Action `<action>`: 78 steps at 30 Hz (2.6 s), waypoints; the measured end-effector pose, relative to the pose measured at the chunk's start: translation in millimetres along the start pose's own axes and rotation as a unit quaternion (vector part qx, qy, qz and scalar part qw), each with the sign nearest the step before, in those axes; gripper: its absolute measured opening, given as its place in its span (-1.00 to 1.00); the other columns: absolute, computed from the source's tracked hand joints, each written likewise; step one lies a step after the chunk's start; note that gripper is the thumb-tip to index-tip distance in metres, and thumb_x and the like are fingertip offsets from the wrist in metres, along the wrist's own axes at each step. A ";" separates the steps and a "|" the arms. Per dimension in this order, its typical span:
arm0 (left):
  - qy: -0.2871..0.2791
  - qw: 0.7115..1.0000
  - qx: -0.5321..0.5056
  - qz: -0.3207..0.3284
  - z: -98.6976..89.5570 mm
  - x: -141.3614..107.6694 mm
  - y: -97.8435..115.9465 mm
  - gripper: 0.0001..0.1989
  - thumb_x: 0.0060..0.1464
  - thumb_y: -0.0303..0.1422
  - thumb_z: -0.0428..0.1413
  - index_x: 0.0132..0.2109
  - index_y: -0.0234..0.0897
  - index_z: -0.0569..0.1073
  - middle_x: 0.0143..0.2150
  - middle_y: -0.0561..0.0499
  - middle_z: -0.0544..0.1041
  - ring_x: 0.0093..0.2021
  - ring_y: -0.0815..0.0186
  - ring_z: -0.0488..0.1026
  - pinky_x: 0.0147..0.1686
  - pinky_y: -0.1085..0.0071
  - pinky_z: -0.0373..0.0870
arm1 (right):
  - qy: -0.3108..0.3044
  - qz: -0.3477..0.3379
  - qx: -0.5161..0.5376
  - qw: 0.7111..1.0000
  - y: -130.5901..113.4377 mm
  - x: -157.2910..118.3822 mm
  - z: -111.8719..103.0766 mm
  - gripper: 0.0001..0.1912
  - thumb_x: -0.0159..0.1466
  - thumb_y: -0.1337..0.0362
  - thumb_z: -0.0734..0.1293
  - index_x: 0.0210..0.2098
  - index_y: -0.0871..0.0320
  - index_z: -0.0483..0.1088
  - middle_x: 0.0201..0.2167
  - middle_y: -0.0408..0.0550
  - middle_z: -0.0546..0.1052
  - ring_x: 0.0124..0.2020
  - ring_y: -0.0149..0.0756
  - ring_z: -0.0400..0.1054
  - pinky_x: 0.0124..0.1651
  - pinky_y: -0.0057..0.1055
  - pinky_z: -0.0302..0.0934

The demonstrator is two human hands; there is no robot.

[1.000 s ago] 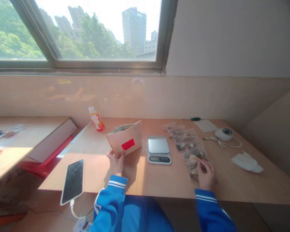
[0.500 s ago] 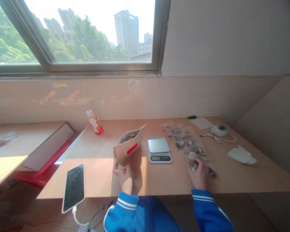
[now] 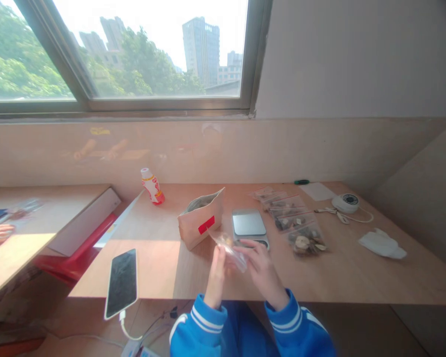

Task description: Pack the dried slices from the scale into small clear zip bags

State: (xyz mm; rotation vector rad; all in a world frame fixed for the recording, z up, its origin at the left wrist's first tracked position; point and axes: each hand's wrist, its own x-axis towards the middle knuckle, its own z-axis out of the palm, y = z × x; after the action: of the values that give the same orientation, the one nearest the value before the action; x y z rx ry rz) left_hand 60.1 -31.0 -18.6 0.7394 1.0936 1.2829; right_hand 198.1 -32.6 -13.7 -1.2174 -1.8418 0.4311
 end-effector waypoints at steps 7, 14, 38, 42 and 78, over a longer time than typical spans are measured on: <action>0.069 0.989 0.040 -0.123 -25.6 14.2 -24.1 -0.51 -0.13 0.01 0.16 -0.16 -0.28 0.38 -0.41 -0.01 0.56 -0.42 0.25 0.54 -0.50 0.41 0.42 | -0.148 0.048 0.151 0.976 7.8 -17.9 18.8 -0.57 0.29 0.36 0.13 0.14 0.08 0.21 0.07 0.02 0.42 0.08 -0.22 0.32 0.14 -0.17 0.20; -0.023 0.995 0.094 -0.031 -17.7 7.4 -24.1 -0.57 -0.07 0.05 0.09 -0.32 -0.26 0.43 -0.35 -0.04 0.57 -0.31 0.20 0.54 -0.31 0.32 0.48 | -0.061 0.051 -0.049 0.996 -8.1 1.5 25.3 -0.87 0.26 0.24 0.24 -0.32 0.11 0.41 -0.33 -0.03 0.54 -0.25 -0.16 0.41 -0.16 -0.23 0.25; -0.080 0.951 0.282 0.096 -25.1 -1.3 -13.1 -0.69 0.13 -0.15 -0.02 -0.37 -0.22 0.51 -0.44 -0.02 0.54 -0.37 0.22 0.48 -0.27 0.41 0.38 | -0.100 0.150 0.046 0.983 -7.2 7.1 9.9 -0.80 0.22 0.19 0.27 -0.45 0.13 0.43 -0.45 -0.08 0.56 -0.38 -0.25 0.46 -0.28 -0.37 0.31; -0.069 0.939 0.315 0.123 -19.4 -3.0 -9.1 -0.66 0.14 -0.15 -0.03 -0.40 -0.24 0.51 -0.48 -0.02 0.51 -0.42 0.24 0.45 -0.38 0.44 0.34 | -0.052 0.207 0.094 0.972 -10.4 3.1 18.5 -0.85 0.18 0.19 0.27 -0.46 0.10 0.37 -0.52 -0.13 0.54 -0.44 -0.27 0.46 -0.36 -0.41 0.33; 0.066 0.994 0.044 0.072 -40.8 45.6 -58.7 0.02 -0.21 -0.32 0.31 0.26 -0.29 -0.16 0.06 -0.24 0.43 0.01 0.08 0.45 0.00 0.15 0.39 | -0.260 -0.078 0.014 0.962 8.1 70.6 46.9 -0.80 0.14 0.36 0.36 -0.22 0.15 0.46 -0.25 0.00 0.54 -0.19 -0.19 0.39 -0.12 -0.29 0.27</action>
State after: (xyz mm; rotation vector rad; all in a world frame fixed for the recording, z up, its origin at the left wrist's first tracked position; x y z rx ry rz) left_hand 41.1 -2.7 -96.3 0.8209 1.2293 1.4292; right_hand 154.3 40.3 -12.7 -0.9869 -2.3459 0.7366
